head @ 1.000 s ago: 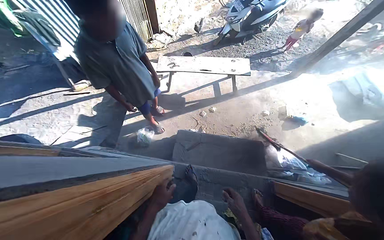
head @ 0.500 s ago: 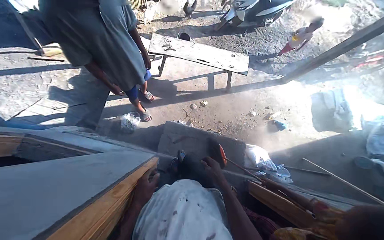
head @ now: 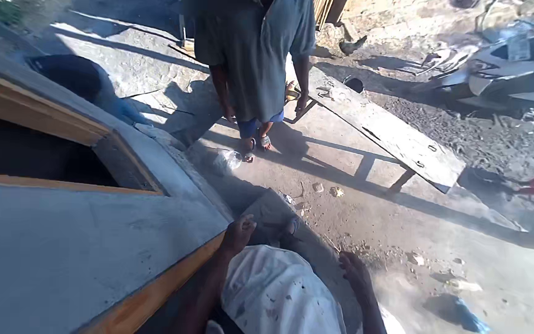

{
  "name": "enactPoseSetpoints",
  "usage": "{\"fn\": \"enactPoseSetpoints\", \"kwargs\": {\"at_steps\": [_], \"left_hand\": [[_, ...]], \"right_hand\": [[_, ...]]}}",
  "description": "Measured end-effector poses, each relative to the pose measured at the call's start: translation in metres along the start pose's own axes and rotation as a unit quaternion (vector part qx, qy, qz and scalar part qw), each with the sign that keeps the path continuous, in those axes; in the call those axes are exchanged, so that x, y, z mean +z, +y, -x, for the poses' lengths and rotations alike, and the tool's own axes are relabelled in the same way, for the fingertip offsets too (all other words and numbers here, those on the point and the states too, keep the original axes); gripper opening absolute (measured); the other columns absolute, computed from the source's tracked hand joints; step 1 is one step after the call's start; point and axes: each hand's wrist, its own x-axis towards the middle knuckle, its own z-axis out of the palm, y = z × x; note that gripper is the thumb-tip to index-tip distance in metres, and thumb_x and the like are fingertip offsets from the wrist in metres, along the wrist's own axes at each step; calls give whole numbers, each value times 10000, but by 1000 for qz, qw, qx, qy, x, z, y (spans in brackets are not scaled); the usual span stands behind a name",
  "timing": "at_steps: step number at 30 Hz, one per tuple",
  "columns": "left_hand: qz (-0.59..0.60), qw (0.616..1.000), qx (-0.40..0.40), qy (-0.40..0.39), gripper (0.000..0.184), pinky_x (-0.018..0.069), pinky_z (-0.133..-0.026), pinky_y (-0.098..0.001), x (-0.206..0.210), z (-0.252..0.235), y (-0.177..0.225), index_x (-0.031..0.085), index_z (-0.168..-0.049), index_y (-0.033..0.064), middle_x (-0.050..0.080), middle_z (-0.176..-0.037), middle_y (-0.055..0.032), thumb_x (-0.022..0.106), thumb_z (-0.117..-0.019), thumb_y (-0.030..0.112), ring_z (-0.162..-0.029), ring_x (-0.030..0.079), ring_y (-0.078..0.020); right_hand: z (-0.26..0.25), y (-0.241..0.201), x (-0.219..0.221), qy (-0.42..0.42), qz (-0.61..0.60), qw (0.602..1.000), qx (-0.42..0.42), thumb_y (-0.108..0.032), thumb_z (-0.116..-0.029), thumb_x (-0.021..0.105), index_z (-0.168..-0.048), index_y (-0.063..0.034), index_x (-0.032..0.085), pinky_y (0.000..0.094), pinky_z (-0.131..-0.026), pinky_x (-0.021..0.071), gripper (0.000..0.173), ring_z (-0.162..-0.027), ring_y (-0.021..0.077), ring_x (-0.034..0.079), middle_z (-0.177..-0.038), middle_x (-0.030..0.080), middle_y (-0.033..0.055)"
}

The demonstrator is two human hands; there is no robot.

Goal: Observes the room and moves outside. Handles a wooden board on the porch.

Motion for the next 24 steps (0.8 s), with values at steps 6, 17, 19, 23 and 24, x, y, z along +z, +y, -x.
{"fn": "enactPoseSetpoints", "kwargs": {"at_steps": [6, 17, 19, 23, 24], "left_hand": [[-43, 997, -19, -64, 485, 508, -1055, -466, 77, -106, 47, 530, -1456, 18, 671, -1286, -185, 517, -1070, 312, -1164, 670, -287], [-107, 992, 49, -47, 390, 549, -983, -470, 135, -248, 143, 600, -1377, -4, 701, -1218, -189, 561, -1053, 210, -1076, 705, -289], [-126, 988, 68, -53, 388, 550, -972, -485, 138, -301, 150, 601, -1371, -9, 704, -1205, -194, 562, -1053, 210, -1060, 708, -300], [-163, 979, 97, -71, 393, 528, -1009, -521, 143, -416, 161, 600, -1379, -2, 701, -1222, -207, 569, -1055, 218, -1104, 697, -334], [-165, 978, 104, -77, 394, 535, -996, -526, 152, -451, 158, 598, -1378, 1, 701, -1216, -204, 566, -1055, 224, -1091, 699, -336]], "right_hand": [[-87, 64, -62, -35, 60, 995, 73, -249, -1092, 502, -1289, 15, 638, 610, -871, 555, 356, -1027, 402, 700, -1169, 695, 254], [-220, 10, -148, 27, 4, 998, 65, -264, -1087, 515, -1301, -9, 644, 553, -936, 546, 358, -1052, 350, 702, -1188, 701, 216], [-262, -5, -146, 47, -21, 998, 43, -262, -1084, 513, -1304, -11, 643, 534, -948, 542, 358, -1053, 330, 700, -1186, 703, 206], [-363, -33, -127, 57, -68, 996, 21, -250, -1083, 514, -1290, 4, 644, 495, -951, 547, 352, -1036, 310, 701, -1176, 700, 207], [-395, -35, -123, 61, -73, 995, 16, -249, -1080, 518, -1287, 5, 645, 491, -965, 542, 351, -1044, 307, 699, -1179, 699, 206]]}}
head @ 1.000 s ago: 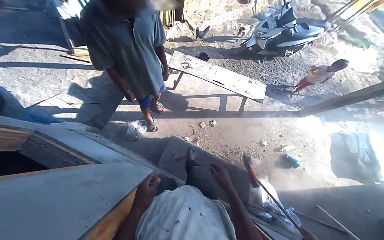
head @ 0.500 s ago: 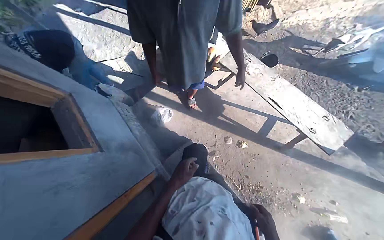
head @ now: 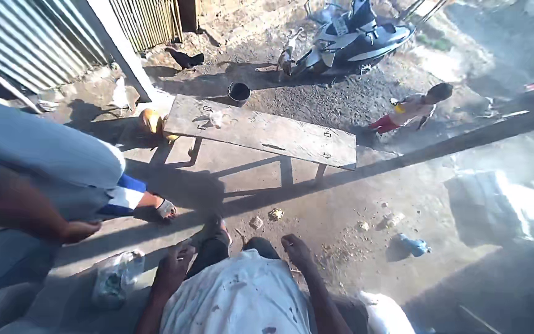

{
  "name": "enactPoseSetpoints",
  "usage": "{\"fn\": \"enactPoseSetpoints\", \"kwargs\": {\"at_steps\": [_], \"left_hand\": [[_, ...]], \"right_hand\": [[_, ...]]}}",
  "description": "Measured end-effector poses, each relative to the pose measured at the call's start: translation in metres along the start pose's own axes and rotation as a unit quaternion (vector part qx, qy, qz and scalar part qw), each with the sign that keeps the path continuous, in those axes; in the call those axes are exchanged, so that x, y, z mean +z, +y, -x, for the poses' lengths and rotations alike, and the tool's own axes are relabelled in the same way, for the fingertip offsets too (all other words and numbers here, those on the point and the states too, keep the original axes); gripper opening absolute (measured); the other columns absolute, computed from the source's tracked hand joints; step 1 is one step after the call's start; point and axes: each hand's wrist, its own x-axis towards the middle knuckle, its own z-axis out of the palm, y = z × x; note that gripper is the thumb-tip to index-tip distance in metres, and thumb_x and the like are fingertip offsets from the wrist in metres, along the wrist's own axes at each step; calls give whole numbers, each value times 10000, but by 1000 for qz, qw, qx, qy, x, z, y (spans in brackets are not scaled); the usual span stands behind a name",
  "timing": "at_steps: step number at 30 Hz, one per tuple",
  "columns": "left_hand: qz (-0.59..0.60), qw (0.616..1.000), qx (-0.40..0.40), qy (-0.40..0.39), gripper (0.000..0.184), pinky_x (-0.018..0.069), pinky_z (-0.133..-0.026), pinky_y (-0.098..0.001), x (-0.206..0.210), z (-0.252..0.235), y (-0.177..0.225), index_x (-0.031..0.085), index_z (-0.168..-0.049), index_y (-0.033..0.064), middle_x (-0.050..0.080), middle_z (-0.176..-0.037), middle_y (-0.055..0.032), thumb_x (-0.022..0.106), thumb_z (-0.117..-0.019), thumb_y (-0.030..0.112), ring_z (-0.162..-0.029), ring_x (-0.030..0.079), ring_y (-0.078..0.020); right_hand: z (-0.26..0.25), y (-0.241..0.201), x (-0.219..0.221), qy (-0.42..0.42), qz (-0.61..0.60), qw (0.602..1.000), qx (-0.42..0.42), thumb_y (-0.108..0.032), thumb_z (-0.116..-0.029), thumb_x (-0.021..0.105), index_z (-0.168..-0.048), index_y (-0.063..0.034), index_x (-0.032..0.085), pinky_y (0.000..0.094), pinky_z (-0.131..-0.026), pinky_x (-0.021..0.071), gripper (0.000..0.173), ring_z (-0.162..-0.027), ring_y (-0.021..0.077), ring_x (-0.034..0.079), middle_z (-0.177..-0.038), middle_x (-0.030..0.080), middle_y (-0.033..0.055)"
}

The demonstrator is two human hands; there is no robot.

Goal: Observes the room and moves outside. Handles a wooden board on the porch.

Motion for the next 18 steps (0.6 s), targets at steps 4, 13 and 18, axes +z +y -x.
{"fn": "enactPoseSetpoints", "kwargs": {"at_steps": [4, 13, 18], "left_hand": [[-40, 999, -11, -29, 411, 514, -1036, -520, -13, -139, -22, 579, -1401, 2, 687, -1250, -201, 569, -1055, 223, -1140, 681, -335], [-28, 996, -57, -68, 430, 534, -1022, -483, -54, -242, 53, 571, -1411, -4, 695, -1241, -190, 602, -1037, 204, -1120, 694, -307], [-40, 991, -76, -106, 475, 508, -1026, -534, -42, -315, 94, 532, -1422, -70, 677, -1234, -265, 599, -1029, 187, -1125, 676, -377]], "right_hand": [[-150, -48, 42, -4, 32, 999, -26, -261, -1078, 511, -1302, -5, 651, 511, -1025, 511, 368, -1114, 325, 685, -1208, 700, 207], [-340, -274, 26, -117, 234, 959, -113, -290, -1066, 478, -1310, -73, 652, 591, -1058, 468, 371, -1275, 360, 604, -1340, 649, 179], [-472, -353, 23, -109, 231, 951, -172, -213, -1032, 537, -1315, -58, 648, 614, -1015, 494, 341, -1261, 386, 605, -1398, 602, 192]]}}
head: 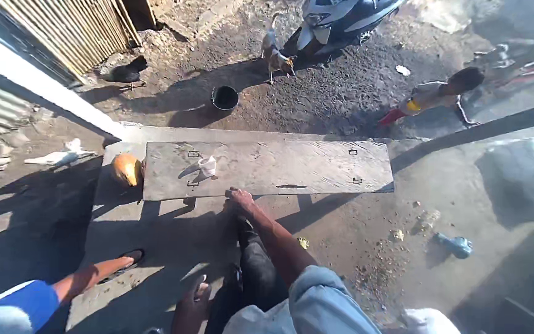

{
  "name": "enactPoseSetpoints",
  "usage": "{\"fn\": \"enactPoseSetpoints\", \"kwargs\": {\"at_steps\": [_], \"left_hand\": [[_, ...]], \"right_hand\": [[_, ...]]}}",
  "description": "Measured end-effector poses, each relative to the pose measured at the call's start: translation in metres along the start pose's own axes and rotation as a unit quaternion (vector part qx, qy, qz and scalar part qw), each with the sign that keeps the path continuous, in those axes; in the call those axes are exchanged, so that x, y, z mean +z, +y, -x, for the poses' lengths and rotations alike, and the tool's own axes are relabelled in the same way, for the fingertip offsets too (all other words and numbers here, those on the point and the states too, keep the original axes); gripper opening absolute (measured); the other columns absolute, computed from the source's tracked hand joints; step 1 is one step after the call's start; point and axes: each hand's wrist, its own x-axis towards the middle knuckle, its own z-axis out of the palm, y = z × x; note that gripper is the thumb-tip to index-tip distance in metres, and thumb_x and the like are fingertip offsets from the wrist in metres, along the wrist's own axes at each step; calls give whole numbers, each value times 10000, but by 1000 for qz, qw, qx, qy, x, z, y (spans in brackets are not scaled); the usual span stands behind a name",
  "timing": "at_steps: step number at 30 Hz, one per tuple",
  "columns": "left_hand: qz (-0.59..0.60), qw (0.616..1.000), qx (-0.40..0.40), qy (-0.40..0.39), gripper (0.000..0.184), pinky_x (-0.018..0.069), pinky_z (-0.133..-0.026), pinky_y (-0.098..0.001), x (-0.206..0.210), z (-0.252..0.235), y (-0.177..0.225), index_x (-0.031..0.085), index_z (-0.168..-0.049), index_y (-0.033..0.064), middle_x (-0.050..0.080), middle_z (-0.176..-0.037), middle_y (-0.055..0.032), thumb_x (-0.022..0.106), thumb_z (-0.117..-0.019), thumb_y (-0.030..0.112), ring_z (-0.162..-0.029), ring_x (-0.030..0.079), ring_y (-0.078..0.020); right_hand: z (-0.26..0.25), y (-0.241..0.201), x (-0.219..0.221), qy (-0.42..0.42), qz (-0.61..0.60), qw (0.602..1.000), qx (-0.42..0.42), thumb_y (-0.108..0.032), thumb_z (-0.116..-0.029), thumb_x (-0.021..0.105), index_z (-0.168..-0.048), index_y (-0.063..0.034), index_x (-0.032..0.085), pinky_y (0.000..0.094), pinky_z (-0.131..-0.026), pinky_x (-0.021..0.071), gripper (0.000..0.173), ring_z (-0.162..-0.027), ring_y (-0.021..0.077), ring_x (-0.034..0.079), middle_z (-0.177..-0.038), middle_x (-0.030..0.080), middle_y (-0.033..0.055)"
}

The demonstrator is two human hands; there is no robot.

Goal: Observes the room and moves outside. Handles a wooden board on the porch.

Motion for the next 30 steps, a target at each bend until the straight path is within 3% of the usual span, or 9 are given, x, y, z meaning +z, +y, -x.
{"fn": "enactPoseSetpoints", "kwargs": {"at_steps": [6, 10, 15, 19, 20, 22, 24, 27, 30], "left_hand": [[11, 1000, -3, 16, 451, 541, -994, -485, -11, -90, 39, 579, -1386, -51, 715, -1171, -210, 590, -1017, 208, -1080, 701, -316], [23, 998, -55, 9, 477, 544, -1003, -443, -29, -157, 63, 538, -1447, 5, 700, -1227, -168, 581, -1032, 236, -1110, 692, -271], [38, 996, -77, 32, 586, 528, -1039, -467, -45, -244, 91, 463, -1504, -2, 635, -1335, -217, 648, -1000, 231, -1183, 662, -311], [-2, 992, -39, 122, 1004, 402, -1157, -501, -55, -290, 109, 164, -1625, -4, 377, -1584, -274, 777, -885, 286, -1420, 459, -384], [-16, 990, -28, 141, 990, 382, -1170, -516, -62, -297, 117, 129, -1629, -7, 323, -1610, -291, 757, -900, 227, -1451, 415, -409], [-14, 986, 18, 165, 754, 348, -1195, -519, -65, -302, 125, 136, -1628, -13, 298, -1613, -307, 538, -995, 69, -1474, 375, -419], [18, 986, 64, 156, 658, 342, -1196, -507, -65, -305, 125, 173, -1628, -3, 350, -1596, -295, 442, -1056, 180, -1467, 400, -388], [90, 989, 96, 67, 640, 323, -1212, -376, -72, -289, 129, 206, -1606, -22, 341, -1604, -254, 439, -1066, 229, -1475, 385, -265], [-43, 986, 156, 32, 717, 342, -1196, -493, -87, -265, 137, 342, -1527, -119, 433, -1499, -373, 658, -955, 176, -1411, 456, -447]], "right_hand": [[-133, -18, -52, -41, -8, 999, 4, -109, -1020, 520, -1507, -101, 494, 613, -1000, 506, 488, -1283, 404, 588, -1547, 479, 169], [-202, -8, -39, -46, 29, 999, 3, -35, -975, 571, -1466, -106, 538, 641, -926, 531, 497, -1254, 444, 589, -1545, 470, 175], [-232, 7, -31, -64, 64, 996, 25, -93, -1030, 524, -1379, -63, 612, 629, -1003, 480, 361, -1254, 442, 587, -1452, 549, 217], [-209, -24, -34, -80, 66, 995, 6, -196, -1069, 456, -1280, -38, 655, 609, -919, 521, 331, -1121, 419, 663, -1271, 655, 226], [-195, -36, -34, -79, 50, 996, -9, -219, -1071, 448, -1278, -39, 657, 606, -921, 521, 345, -1116, 413, 668, -1252, 667, 222], [-159, -47, -29, -57, 6, 997, -45, -236, -1055, 482, -1220, -49, 685, 600, -903, 534, 321, -1081, 394, 681, -1196, 695, 198], [-126, -50, -29, -13, -53, 997, -50, -216, -1030, 550, -1171, -61, 723, 585, -889, 539, 272, -1056, 371, 694, -1148, 721, 175], [-101, -47, -36, -14, -142, 990, 15, -204, -1025, 600, -1220, -30, 712, 572, -972, 515, 284, -1149, 371, 666, -1192, 712, 200], [-81, -47, -57, -25, -233, 971, 51, -278, -1005, 640, -1187, -7, 714, 600, -957, 500, 335, -1156, 383, 652, -1175, 706, 221]]}}
